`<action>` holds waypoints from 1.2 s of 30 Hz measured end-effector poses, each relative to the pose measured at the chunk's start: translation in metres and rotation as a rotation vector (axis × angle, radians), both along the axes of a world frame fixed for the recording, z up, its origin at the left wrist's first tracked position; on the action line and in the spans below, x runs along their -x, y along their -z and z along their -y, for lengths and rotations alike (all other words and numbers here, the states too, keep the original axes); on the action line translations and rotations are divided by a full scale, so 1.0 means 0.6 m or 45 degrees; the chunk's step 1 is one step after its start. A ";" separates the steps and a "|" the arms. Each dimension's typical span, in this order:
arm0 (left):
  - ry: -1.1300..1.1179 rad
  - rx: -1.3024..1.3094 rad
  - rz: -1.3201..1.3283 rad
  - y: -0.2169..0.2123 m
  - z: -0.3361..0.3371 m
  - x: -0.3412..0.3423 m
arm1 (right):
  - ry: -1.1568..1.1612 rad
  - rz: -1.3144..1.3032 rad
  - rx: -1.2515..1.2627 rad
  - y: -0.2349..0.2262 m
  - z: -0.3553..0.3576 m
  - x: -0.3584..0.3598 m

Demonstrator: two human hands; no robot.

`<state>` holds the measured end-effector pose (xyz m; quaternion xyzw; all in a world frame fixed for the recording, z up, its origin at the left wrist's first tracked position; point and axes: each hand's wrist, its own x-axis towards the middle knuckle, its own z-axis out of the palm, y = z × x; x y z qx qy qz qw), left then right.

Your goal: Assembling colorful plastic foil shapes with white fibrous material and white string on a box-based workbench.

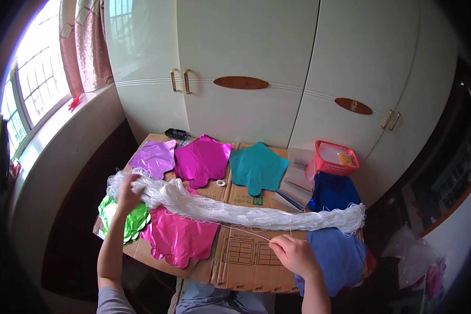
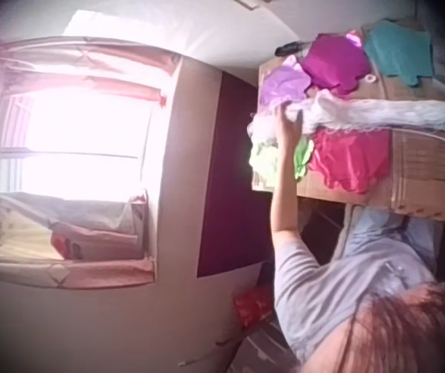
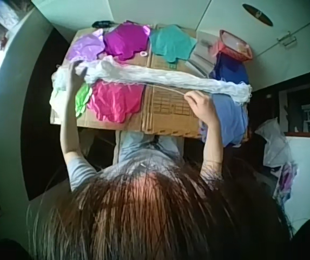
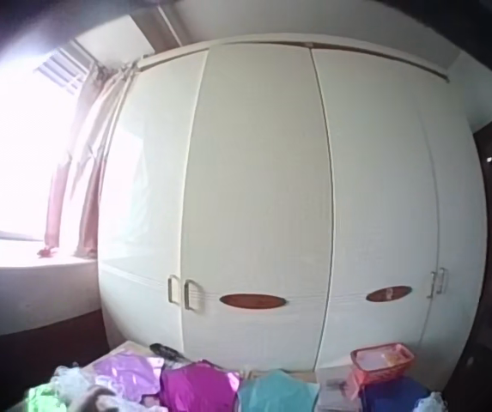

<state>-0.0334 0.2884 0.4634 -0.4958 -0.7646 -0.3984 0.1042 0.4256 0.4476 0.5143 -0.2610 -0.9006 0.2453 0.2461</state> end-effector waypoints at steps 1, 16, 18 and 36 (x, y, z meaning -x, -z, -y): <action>0.255 0.178 -0.058 -0.024 -0.022 -0.057 | -0.012 -0.044 0.083 -0.007 0.002 0.005; 0.344 0.944 -0.868 0.069 -0.139 -0.088 | 0.018 0.712 -0.486 0.145 -0.173 0.020; 0.340 0.854 -0.889 0.067 -0.134 -0.086 | 0.068 0.647 -0.529 0.154 -0.189 0.027; -0.072 0.099 -1.129 -0.187 0.086 -0.135 | 0.326 0.211 -1.017 -0.045 -0.147 -0.277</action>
